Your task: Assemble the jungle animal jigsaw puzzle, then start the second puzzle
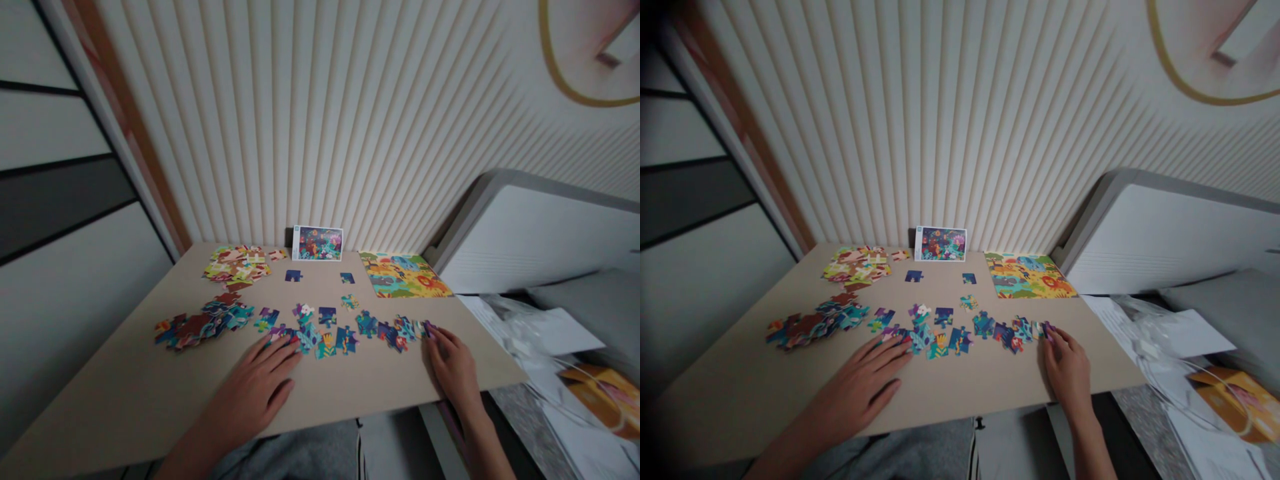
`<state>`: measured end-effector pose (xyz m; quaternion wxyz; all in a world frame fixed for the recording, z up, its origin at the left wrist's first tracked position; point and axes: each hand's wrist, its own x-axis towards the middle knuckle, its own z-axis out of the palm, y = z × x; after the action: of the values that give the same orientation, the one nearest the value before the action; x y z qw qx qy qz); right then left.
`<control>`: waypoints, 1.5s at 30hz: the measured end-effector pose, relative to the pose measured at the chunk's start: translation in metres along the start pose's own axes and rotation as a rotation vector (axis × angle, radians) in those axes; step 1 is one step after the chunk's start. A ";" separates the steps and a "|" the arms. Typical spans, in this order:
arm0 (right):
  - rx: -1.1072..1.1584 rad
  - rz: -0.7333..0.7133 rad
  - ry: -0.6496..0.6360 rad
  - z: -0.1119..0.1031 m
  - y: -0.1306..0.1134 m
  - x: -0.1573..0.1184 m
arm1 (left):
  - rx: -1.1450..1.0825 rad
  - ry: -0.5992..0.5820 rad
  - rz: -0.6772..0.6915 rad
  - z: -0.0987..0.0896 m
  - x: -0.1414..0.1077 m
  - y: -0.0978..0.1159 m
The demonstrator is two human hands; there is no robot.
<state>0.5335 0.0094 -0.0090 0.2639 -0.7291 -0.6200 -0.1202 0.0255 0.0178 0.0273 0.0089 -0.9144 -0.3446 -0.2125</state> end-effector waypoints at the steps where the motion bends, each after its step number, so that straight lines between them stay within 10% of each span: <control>1: -0.023 0.032 0.008 -0.002 -0.001 -0.002 | -0.001 0.000 0.000 0.000 0.000 0.000; 13: -0.106 0.278 0.011 -0.005 -0.001 0.001 | 0.048 -0.025 0.010 0.002 -0.001 -0.001; 27: -0.184 0.176 -0.008 -0.002 -0.011 -0.002 | -0.012 0.008 -0.001 0.002 -0.001 -0.001; 34: -0.011 -0.275 -0.176 -0.001 -0.031 0.001 | 0.014 -0.023 -0.007 0.002 -0.001 -0.001; 45: 0.112 -0.179 -0.366 -0.015 -0.052 0.015 | -0.010 -0.005 -0.010 0.001 0.000 -0.001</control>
<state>0.4884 0.0191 0.0234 0.1753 -0.6649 -0.7256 0.0260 0.0251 0.0183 0.0259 0.0023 -0.9132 -0.3479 -0.2122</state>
